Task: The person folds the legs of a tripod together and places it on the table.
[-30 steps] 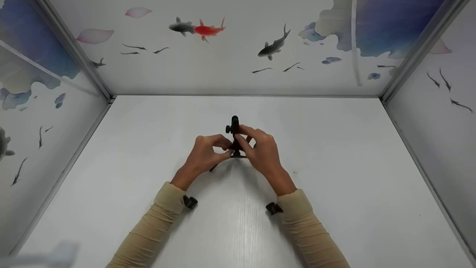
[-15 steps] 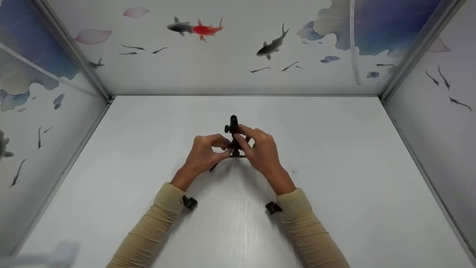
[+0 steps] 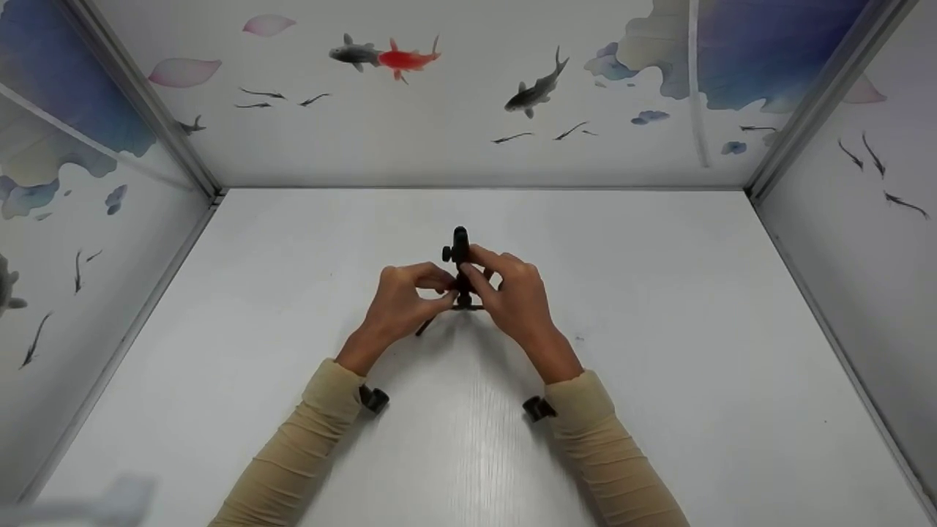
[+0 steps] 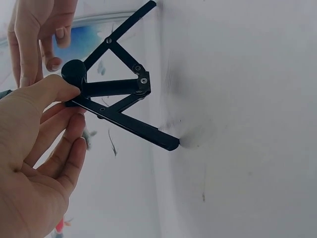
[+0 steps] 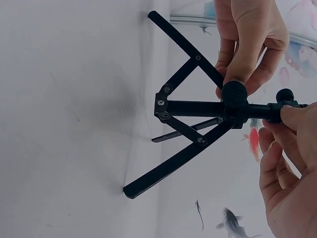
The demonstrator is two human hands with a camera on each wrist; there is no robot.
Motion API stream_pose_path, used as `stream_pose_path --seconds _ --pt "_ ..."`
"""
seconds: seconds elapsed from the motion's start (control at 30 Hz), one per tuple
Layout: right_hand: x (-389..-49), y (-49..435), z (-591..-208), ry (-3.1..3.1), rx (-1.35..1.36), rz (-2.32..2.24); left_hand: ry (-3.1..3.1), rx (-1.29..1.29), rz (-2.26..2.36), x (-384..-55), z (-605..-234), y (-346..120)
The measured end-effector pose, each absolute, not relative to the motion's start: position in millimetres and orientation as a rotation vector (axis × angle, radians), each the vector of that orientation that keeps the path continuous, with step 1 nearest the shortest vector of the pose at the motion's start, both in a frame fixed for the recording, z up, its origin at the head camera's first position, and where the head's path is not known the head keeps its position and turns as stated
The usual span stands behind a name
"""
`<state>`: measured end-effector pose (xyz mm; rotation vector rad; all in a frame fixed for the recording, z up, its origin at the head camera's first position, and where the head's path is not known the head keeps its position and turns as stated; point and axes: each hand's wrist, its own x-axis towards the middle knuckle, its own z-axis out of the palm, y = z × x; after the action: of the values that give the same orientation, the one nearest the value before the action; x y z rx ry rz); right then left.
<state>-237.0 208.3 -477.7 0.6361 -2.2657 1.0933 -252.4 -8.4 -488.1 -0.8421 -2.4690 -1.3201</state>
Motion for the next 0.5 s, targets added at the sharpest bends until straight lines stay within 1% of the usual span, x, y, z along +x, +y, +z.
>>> stream_pose_path --seconds 0.5 --pt "-234.5 208.5 -474.8 -2.296 0.63 1.093 -2.432 -0.851 -1.325 -251.6 -486.7 -8.1"
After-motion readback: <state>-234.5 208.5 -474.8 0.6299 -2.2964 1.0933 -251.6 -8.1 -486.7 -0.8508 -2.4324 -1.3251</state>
